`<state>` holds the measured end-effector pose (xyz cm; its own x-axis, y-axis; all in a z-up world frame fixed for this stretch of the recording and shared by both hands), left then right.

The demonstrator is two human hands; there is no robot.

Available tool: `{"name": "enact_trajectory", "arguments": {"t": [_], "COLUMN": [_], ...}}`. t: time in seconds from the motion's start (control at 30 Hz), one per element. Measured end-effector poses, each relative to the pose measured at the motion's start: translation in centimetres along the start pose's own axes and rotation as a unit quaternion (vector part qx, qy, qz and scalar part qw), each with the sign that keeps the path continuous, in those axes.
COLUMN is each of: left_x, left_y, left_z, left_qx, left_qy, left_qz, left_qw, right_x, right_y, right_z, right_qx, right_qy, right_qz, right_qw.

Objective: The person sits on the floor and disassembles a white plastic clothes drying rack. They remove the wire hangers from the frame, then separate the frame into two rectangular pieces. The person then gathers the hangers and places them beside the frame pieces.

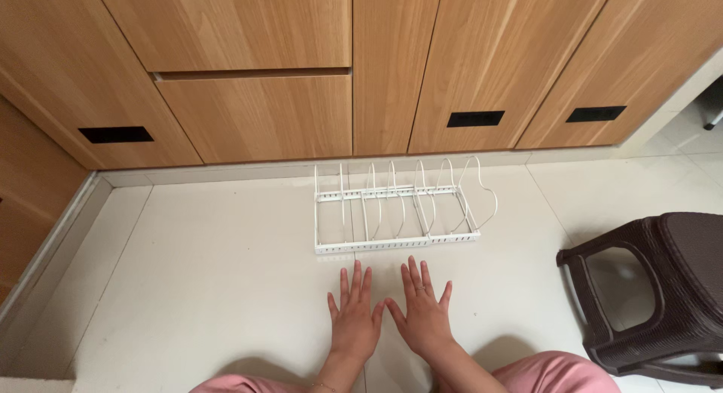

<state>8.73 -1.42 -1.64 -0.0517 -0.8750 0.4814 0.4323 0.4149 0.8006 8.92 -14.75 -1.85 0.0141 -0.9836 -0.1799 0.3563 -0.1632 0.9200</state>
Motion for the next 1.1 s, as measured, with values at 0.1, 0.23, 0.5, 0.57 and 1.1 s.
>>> {"name": "enact_trajectory", "arguments": {"t": [0.1, 0.23, 0.5, 0.57, 1.1], "left_x": [0.0, 0.0, 0.0, 0.0, -5.2], "left_y": [0.0, 0.1, 0.2, 0.2, 2.9], "left_z": [0.0, 0.1, 0.2, 0.1, -7.7], "left_qx": [0.005, 0.005, 0.008, 0.007, 0.117], "left_qy": [-0.003, -0.002, -0.002, -0.001, -0.063], "left_qz": [0.0, 0.004, 0.009, 0.007, 0.225], "left_qw": [1.0, 1.0, 1.0, 1.0, 0.965], "right_x": [-0.1, -0.1, -0.3, -0.3, 7.1], "right_y": [0.1, 0.2, 0.6, 0.7, -3.5], "right_z": [0.1, 0.1, 0.4, 0.4, -11.5], "right_qx": [0.005, 0.0, 0.004, 0.006, 0.085], "right_qy": [0.002, 0.0, 0.0, 0.001, 0.012], "right_qz": [-0.001, -0.006, -0.008, -0.01, -0.391], "right_qw": [1.0, 1.0, 1.0, 1.0, 0.916]}}
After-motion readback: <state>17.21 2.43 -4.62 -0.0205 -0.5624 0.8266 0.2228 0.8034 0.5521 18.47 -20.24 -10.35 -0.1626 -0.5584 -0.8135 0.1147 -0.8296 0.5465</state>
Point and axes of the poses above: each hand's wrist, its own z-axis away from the middle knuckle, its own y-axis out of the back of the hand, x = y × z, the point moved 9 cm from there along -z, towards the middle knuckle, and after that the axes turned 12 degrees about -x, right-handed, at the moved point
